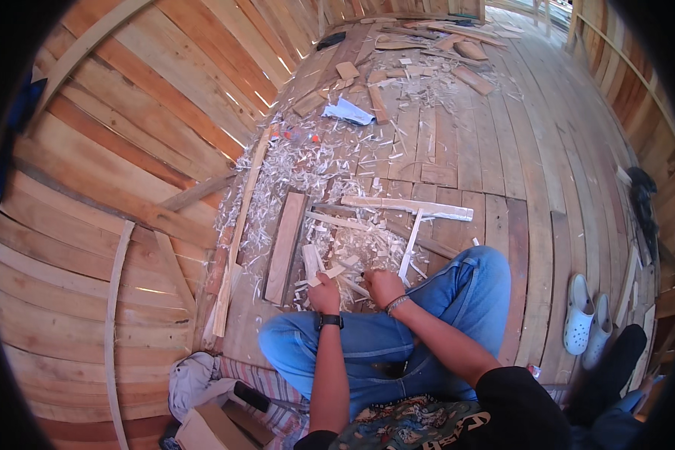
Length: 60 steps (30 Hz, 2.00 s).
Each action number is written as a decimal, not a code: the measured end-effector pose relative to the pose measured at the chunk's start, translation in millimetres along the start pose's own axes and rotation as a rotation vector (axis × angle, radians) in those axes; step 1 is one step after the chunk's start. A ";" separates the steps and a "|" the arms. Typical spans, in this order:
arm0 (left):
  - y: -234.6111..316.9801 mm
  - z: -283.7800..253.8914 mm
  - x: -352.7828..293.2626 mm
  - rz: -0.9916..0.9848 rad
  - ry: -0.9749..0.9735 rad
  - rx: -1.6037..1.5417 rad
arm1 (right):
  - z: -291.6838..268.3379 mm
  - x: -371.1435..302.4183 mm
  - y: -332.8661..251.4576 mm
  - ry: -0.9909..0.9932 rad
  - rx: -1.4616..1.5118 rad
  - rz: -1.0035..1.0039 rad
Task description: The person whittles a piece of wood using a handheld blade while sitting on a wooden floor.
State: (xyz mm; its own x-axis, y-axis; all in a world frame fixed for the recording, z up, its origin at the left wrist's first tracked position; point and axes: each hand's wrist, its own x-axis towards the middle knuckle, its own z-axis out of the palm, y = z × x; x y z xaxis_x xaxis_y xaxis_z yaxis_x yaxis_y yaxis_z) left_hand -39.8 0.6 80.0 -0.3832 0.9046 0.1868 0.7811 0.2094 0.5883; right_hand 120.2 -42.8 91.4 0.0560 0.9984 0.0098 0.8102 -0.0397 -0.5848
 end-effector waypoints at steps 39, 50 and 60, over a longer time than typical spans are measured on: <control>8.2 -1.7 -8.7 -0.065 0.045 0.027 | -2.7 -9.0 -15.6 0.051 -0.019 0.026; 7.6 -2.3 -1.6 -0.023 -0.030 -0.012 | 6.6 4.8 5.7 -0.016 -0.049 -0.017; 11.4 -1.5 -5.8 -0.094 -0.004 0.123 | -0.3 2.2 -4.1 -0.020 -0.027 -0.044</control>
State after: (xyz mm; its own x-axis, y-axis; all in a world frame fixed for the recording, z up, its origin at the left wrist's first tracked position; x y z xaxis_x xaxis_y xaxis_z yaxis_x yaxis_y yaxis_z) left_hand -29.4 -2.8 86.8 -0.4556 0.8803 0.1320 0.7963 0.3368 0.5024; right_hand 117.2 -40.5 94.1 0.0090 0.9998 0.0188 0.8274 0.0031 -0.5617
